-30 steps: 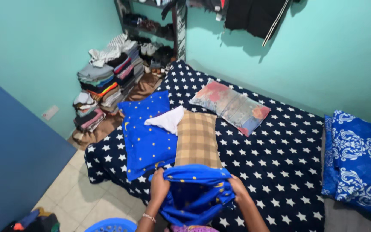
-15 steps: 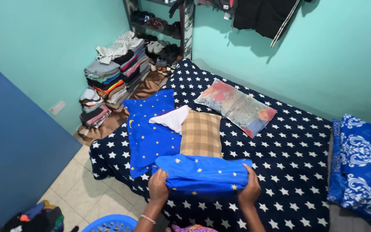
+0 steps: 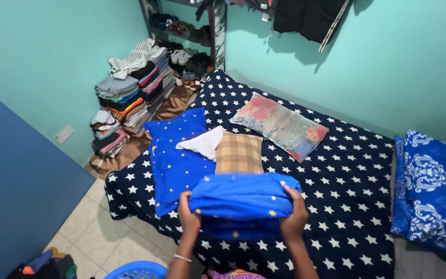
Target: The person puts a pillow into a blue pillowcase by hand on a bed.
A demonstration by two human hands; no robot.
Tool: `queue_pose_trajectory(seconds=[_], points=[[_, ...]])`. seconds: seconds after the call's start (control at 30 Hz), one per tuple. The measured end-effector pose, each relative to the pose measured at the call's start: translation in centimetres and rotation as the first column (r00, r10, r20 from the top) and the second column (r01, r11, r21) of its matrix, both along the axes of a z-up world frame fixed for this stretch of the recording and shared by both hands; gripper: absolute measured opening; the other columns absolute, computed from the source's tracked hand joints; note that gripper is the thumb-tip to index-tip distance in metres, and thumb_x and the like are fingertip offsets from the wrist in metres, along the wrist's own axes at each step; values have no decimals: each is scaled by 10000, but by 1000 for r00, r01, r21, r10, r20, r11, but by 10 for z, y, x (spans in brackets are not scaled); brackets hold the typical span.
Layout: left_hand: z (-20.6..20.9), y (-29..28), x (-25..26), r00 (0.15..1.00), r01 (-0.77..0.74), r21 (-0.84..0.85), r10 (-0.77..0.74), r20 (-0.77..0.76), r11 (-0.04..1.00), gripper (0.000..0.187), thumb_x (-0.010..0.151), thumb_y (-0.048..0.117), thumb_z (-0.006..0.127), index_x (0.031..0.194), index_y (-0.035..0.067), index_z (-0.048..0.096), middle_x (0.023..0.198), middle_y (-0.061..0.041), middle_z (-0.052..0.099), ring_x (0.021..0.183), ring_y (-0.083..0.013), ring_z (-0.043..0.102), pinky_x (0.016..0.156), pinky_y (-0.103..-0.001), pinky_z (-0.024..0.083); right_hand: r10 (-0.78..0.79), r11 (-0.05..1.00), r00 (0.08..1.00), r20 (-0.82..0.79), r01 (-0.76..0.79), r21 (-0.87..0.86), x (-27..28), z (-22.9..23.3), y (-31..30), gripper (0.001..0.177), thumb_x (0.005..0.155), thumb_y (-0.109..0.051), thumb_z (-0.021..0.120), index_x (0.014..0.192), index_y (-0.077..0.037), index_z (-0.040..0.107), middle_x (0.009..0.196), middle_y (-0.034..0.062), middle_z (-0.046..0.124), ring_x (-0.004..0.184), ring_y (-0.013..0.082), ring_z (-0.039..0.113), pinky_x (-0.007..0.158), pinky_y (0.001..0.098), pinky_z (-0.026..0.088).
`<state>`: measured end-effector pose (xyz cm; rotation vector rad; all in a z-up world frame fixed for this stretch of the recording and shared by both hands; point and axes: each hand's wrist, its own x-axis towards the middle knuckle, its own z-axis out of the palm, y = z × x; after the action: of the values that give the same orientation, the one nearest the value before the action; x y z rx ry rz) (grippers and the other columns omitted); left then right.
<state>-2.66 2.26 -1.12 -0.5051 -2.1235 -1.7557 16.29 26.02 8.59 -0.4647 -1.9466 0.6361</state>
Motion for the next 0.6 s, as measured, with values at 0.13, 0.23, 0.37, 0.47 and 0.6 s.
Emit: queue_pose_trajectory(seconds=[0.13, 0.23, 0.37, 0.47, 0.6], points=[[11, -10, 0, 892, -195, -136, 118, -437, 971, 354, 752, 158, 706, 1004, 14, 503, 948, -211, 615, 913, -423, 597, 861, -469, 460, 92, 995, 984, 151, -96, 17, 7, -6, 24, 421, 790, -108, 652, 1211, -94, 669, 1199, 145, 693, 1082, 354, 693, 908, 430, 557], [6, -16, 5, 941, -232, -252, 151, -303, 939, 341, 734, 144, 738, 987, 37, 535, 921, -186, 644, 911, -419, 611, 827, -467, 468, 194, 981, 807, 558, -145, -131, 6, -33, 37, 450, 755, -77, 591, 1194, -100, 691, 1194, 171, 718, 1031, 392, 696, 866, 455, 561], [4, -16, 19, 957, -279, -179, 258, -133, 943, 385, 676, 163, 778, 958, 32, 550, 856, -186, 631, 856, -419, 617, 756, -465, 463, 176, 984, 661, 729, -88, -157, 8, -58, 25, 254, 798, -232, 704, 1022, -113, 688, 1004, 156, 747, 928, 385, 712, 790, 477, 559], [4, -14, 24, 916, -323, -150, 270, -297, 934, 319, 690, 147, 714, 941, 44, 545, 870, -166, 622, 832, -411, 599, 748, -452, 458, 18, 979, 726, 687, 128, -161, 8, -68, 19, 162, 865, -238, 677, 949, -100, 658, 914, 166, 751, 889, 384, 715, 765, 484, 549], [0, -8, 27, 902, -311, -199, 223, -371, 929, 206, 787, 171, 703, 854, 90, 525, 812, -110, 581, 768, -343, 587, 715, -441, 420, -244, 949, 892, 380, 300, -93, 16, -91, 26, 145, 874, -141, 636, 962, -39, 584, 940, 177, 708, 805, 399, 701, 709, 456, 541]])
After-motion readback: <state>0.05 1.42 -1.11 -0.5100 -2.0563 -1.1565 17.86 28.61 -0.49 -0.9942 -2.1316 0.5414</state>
